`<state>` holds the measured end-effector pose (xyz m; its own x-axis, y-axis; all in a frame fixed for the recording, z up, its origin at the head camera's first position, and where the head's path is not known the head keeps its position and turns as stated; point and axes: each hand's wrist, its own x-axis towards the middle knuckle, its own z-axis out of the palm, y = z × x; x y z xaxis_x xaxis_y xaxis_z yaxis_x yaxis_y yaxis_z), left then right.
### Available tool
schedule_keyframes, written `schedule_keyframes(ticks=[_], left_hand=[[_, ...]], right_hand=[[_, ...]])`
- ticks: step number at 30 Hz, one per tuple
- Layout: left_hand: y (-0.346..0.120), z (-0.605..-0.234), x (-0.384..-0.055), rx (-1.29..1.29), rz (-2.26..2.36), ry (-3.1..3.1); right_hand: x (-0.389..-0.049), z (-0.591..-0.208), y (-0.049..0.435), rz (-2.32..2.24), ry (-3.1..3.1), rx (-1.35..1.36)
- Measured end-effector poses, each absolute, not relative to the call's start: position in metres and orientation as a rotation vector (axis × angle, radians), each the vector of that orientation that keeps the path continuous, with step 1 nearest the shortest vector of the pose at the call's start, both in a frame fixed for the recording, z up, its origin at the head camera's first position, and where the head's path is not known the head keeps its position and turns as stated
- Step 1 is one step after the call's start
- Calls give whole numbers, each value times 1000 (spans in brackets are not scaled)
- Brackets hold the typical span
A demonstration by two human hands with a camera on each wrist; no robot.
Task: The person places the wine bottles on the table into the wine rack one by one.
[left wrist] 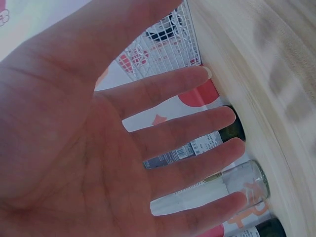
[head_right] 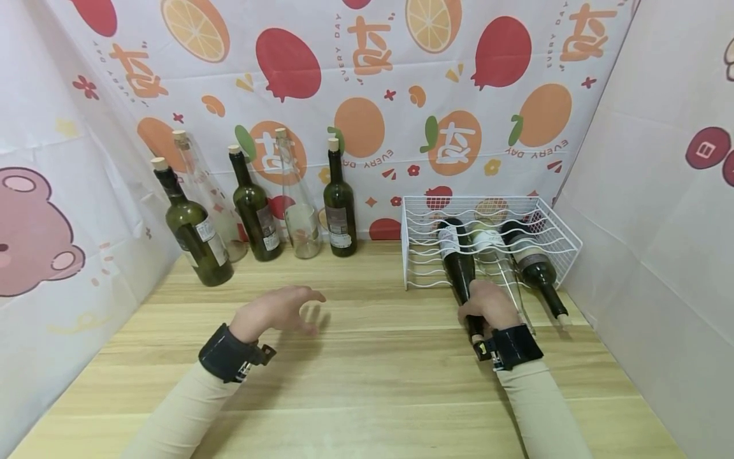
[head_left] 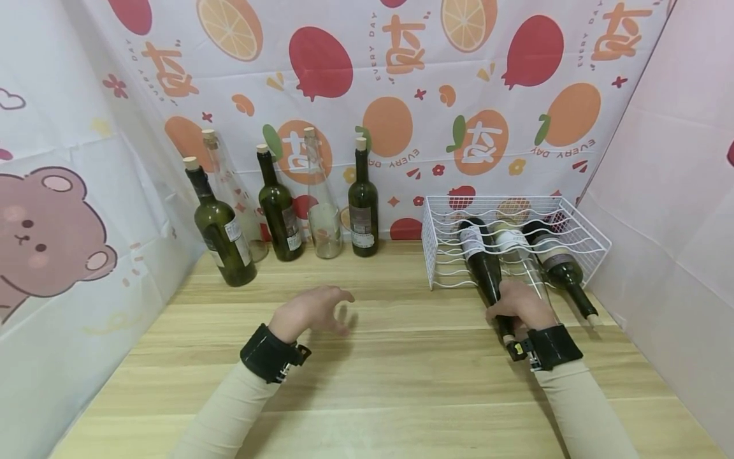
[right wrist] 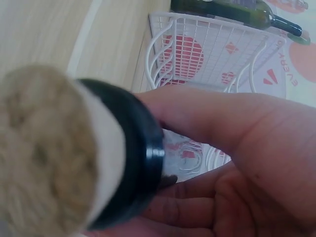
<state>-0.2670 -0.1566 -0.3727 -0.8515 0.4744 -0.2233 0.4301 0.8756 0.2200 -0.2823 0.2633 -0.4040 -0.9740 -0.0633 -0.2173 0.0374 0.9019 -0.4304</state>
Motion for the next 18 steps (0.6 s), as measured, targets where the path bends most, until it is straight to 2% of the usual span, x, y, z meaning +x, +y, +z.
schedule_keyframes(ticks=[18], left_hand=[[-156, -373, -266, 713, 262, 2766]], right_hand=[[-283, -404, 269, -732, 2730, -49]])
